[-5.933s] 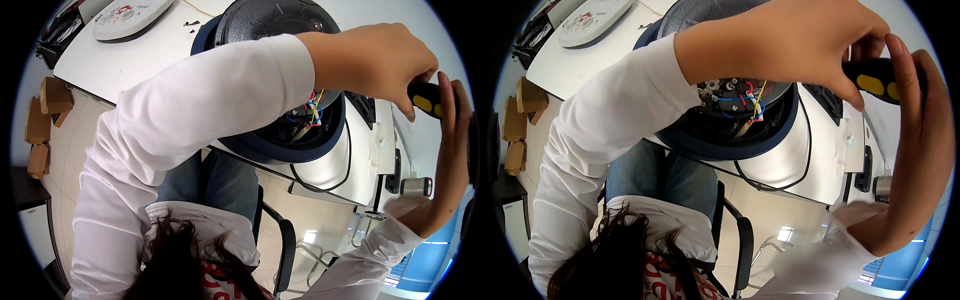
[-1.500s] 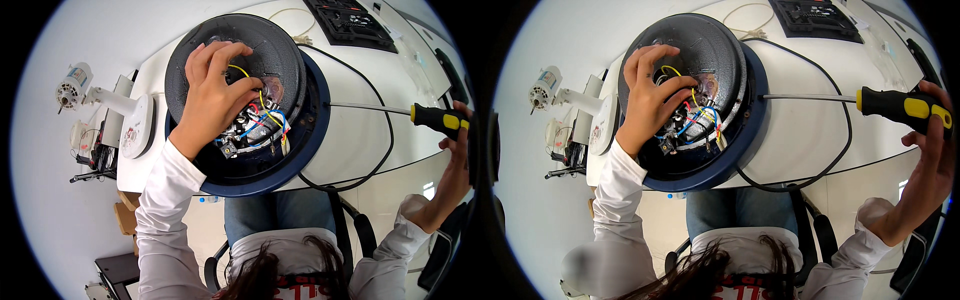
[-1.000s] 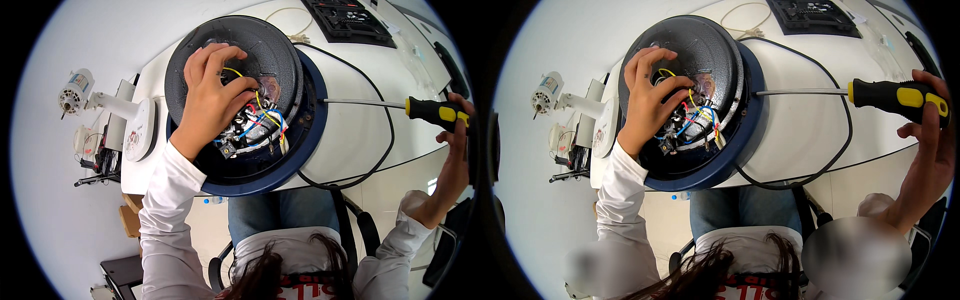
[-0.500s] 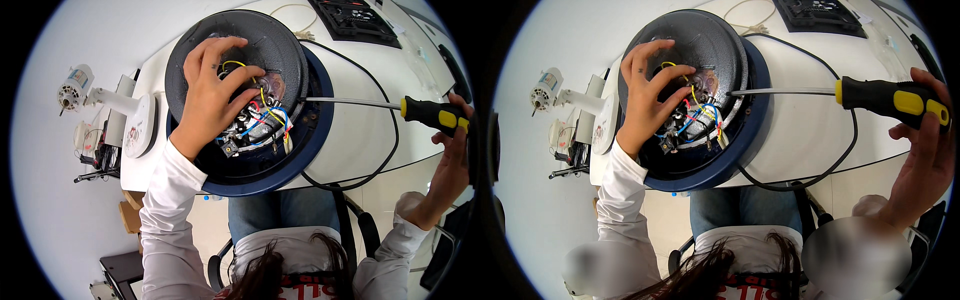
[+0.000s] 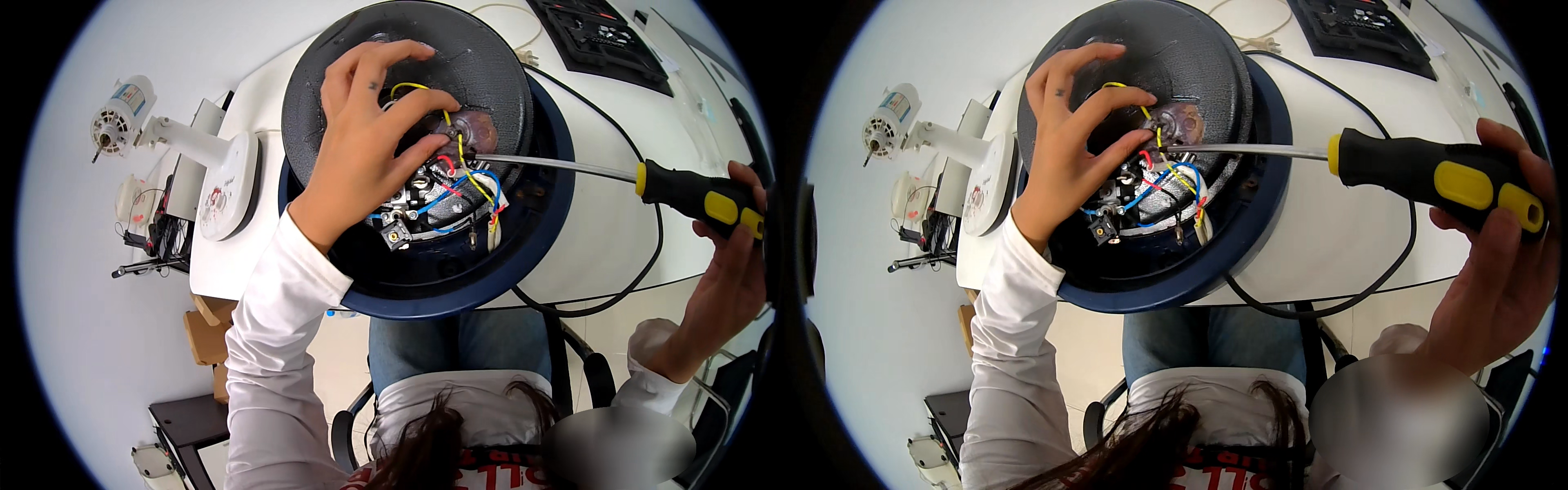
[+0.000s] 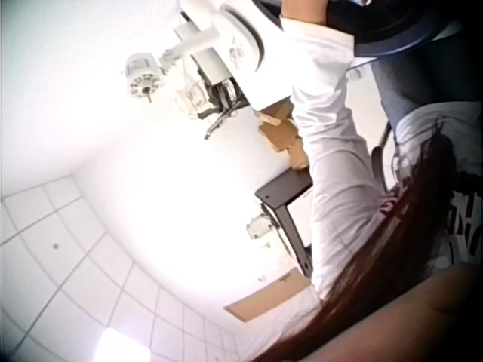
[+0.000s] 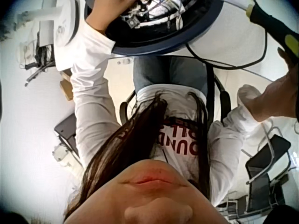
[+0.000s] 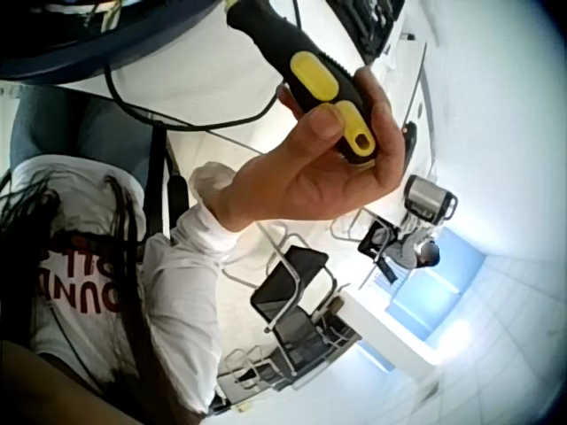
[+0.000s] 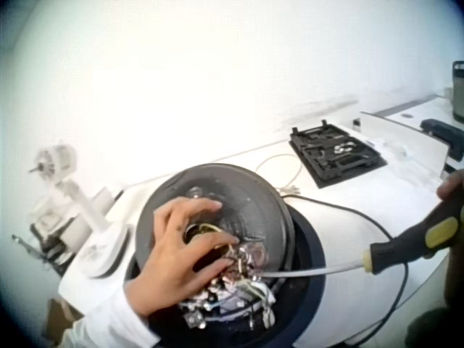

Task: The person uses a screwdriver to tighten screws on the internal wiring of a disassembled appliance base. They repeatedly adjust and secure connections within the circular housing while seated at a workbench.

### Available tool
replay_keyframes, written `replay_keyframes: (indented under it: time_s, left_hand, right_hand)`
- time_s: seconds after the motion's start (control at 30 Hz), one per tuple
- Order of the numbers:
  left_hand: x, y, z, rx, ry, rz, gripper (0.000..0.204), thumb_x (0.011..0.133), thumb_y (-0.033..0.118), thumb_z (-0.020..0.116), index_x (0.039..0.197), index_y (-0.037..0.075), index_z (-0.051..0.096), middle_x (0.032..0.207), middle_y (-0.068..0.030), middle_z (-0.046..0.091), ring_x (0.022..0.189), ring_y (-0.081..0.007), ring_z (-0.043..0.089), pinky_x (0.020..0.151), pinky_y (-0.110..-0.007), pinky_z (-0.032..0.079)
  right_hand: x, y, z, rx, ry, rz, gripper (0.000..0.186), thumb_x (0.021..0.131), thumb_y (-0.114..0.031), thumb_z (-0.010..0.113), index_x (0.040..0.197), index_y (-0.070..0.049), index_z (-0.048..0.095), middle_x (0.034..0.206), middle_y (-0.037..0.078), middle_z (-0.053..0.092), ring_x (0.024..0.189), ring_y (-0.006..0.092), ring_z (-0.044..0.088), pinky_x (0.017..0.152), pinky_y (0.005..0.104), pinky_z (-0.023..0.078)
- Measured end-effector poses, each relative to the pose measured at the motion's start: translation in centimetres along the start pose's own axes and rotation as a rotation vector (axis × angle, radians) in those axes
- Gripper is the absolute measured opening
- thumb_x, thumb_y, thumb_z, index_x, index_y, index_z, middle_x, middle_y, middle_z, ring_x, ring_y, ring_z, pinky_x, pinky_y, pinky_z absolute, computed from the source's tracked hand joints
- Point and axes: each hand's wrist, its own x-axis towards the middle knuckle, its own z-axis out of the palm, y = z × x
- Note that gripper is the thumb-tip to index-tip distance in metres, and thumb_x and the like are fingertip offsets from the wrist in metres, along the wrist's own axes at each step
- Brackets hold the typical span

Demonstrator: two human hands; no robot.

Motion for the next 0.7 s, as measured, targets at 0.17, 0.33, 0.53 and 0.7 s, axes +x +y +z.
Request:
replay_keyframes:
  time_s: [0.17, 0.33, 0.53, 0.7]
  left_hand:
    - [-0.3, -0.2, 0.2, 0.001, 0.006, 0.004, 0.033, 0.061, 0.012, 0.081, 0.091, 0.017, 0.068, 0.129, -0.0043, 0.049, 0.121, -0.0313, 0.037, 0.1, -0.042, 0.03]
    - [-0.4, -0.1, 0.4, 0.007, 0.046, 0.006, 0.028, 0.062, 0.013, 0.081, 0.086, 0.017, 0.067, 0.127, -0.0042, 0.051, 0.12, -0.0312, 0.039, 0.099, -0.043, 0.031]
    - [-0.6, -0.4, 0.9, -0.033, 0.098, 0.046, 0.026, 0.063, 0.016, 0.079, 0.084, 0.016, 0.064, 0.121, -0.0035, 0.05, 0.118, -0.0298, 0.04, 0.099, -0.048, 0.029]
    - [-0.8, -0.3, 0.7, -0.05, 0.121, 0.046, 0.025, 0.063, 0.017, 0.079, 0.084, 0.016, 0.065, 0.121, -0.0037, 0.05, 0.118, -0.0295, 0.04, 0.1, -0.049, 0.029]
  right_hand:
    - [-0.2, -0.4, 1.1, -0.018, 0.0, 0.025, 0.04, 0.092, -0.024, 0.061, 0.118, -0.002, 0.041, 0.108, 0.022, 0.059, 0.081, 0.0229, 0.066, 0.055, 0.0238, 0.061]
    - [-0.3, -0.5, 1.1, -0.035, -0.018, -0.006, 0.04, 0.091, -0.024, 0.063, 0.117, -0.003, 0.043, 0.108, 0.022, 0.058, 0.08, 0.0235, 0.066, 0.055, 0.0245, 0.061]
    - [-0.1, -2.4, 0.7, -0.256, -0.025, -0.037, 0.038, 0.091, -0.023, 0.063, 0.115, -0.002, 0.043, 0.11, 0.022, 0.057, 0.079, 0.0234, 0.066, 0.055, 0.0242, 0.061]
    - [0.0, -2.7, 1.1, -0.243, -0.017, -0.04, 0.037, 0.091, -0.024, 0.063, 0.114, -0.002, 0.043, 0.11, 0.021, 0.057, 0.081, 0.0236, 0.066, 0.057, 0.0241, 0.061]
